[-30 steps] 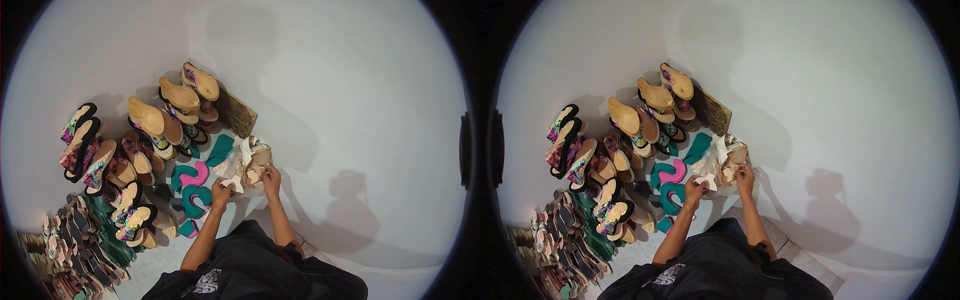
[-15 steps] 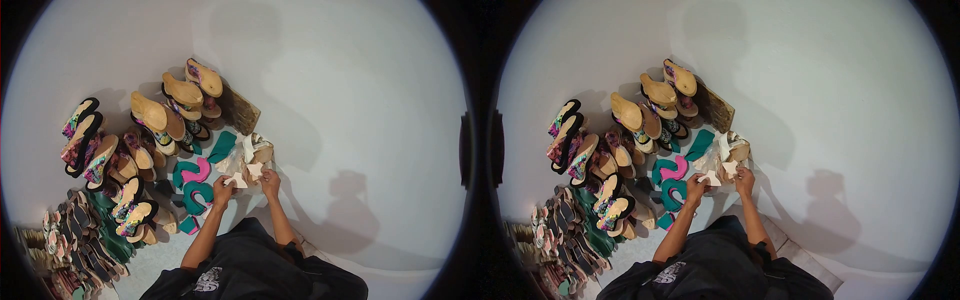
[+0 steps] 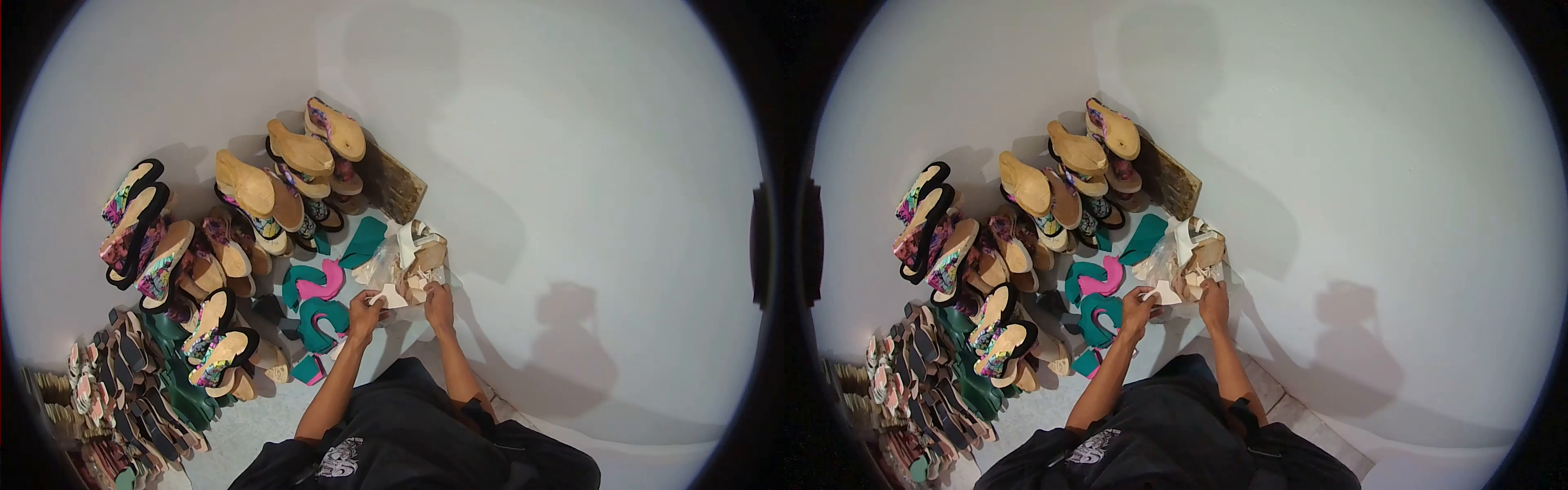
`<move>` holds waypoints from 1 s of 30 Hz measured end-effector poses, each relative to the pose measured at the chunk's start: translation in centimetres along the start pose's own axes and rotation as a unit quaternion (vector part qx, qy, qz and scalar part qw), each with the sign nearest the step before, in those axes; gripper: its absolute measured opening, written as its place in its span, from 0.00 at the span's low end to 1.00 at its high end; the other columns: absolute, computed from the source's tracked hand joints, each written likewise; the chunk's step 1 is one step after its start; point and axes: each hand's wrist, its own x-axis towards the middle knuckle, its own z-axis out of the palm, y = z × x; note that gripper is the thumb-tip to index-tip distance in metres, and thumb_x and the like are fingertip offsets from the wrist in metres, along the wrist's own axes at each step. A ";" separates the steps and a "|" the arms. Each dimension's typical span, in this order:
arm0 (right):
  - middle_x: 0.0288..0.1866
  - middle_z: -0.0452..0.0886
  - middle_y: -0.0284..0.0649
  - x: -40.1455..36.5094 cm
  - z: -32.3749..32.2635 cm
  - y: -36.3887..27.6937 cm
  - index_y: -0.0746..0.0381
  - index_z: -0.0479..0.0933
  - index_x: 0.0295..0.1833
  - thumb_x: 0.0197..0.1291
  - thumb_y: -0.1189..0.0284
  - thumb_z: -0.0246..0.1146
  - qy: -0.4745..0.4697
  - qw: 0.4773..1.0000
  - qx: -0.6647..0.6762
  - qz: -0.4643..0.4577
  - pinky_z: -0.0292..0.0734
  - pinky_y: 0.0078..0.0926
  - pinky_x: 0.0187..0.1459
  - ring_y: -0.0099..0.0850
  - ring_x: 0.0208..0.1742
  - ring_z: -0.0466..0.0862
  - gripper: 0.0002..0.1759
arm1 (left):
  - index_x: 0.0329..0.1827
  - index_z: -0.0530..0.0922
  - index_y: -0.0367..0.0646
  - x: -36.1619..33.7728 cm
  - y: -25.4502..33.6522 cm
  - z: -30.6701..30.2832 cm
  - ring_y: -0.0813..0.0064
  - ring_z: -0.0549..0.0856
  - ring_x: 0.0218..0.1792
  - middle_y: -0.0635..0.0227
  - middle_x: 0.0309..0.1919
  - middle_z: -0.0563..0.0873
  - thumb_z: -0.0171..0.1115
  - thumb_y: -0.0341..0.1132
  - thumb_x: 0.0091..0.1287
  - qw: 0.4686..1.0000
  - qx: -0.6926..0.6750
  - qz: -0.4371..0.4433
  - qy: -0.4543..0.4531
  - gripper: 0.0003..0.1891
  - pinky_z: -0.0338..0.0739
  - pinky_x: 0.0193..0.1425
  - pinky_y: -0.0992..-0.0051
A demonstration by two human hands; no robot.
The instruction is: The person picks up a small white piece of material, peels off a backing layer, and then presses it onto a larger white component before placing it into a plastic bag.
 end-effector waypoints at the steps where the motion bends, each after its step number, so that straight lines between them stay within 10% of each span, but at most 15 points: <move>1: 0.42 0.73 0.52 0.0 0.0 -0.1 0.61 0.78 0.44 0.59 0.81 0.56 -0.009 1.000 -0.003 0.013 0.72 0.41 0.50 0.49 0.45 0.77 0.10 | 0.47 0.75 0.35 -0.1 -0.1 -0.1 0.71 0.85 0.33 0.61 0.37 0.82 0.60 0.25 0.66 1.000 0.000 -0.002 0.003 0.09 0.86 0.34 0.75; 9: 0.49 0.73 0.49 0.3 -1.3 -2.7 0.63 0.76 0.43 0.58 0.80 0.58 0.162 0.968 -0.180 -0.061 0.71 0.38 0.51 0.45 0.48 0.75 0.07 | 0.49 0.75 0.37 0.1 0.1 -0.3 0.73 0.85 0.32 0.62 0.33 0.83 0.60 0.26 0.65 1.000 -0.014 0.004 0.012 0.10 0.84 0.32 0.76; 12: 0.43 0.79 0.43 2.1 -1.5 -1.9 0.63 0.77 0.45 0.62 0.79 0.58 0.058 0.981 0.174 -0.055 0.75 0.31 0.44 0.36 0.40 0.79 0.07 | 0.51 0.74 0.37 0.1 -0.1 -0.3 0.72 0.85 0.33 0.61 0.35 0.82 0.57 0.26 0.67 1.000 -0.025 0.003 0.010 0.10 0.84 0.33 0.76; 14: 0.38 0.82 0.37 2.0 -3.0 -3.7 0.64 0.77 0.49 0.65 0.78 0.58 -0.130 0.886 0.441 0.066 0.76 0.22 0.37 0.26 0.33 0.80 0.08 | 0.52 0.73 0.37 0.2 -0.3 -0.5 0.70 0.86 0.34 0.60 0.37 0.83 0.54 0.27 0.69 1.000 -0.020 0.005 -0.004 0.11 0.84 0.34 0.75; 30: 0.35 0.83 0.39 0.0 -0.6 -4.3 0.66 0.79 0.47 0.57 0.79 0.65 -0.116 0.959 0.256 -0.012 0.78 0.21 0.35 0.24 0.35 0.81 0.11 | 0.60 0.69 0.38 -1.0 1.4 0.9 0.66 0.86 0.46 0.60 0.47 0.82 0.50 0.30 0.72 0.994 -0.073 0.004 -0.082 0.15 0.83 0.45 0.71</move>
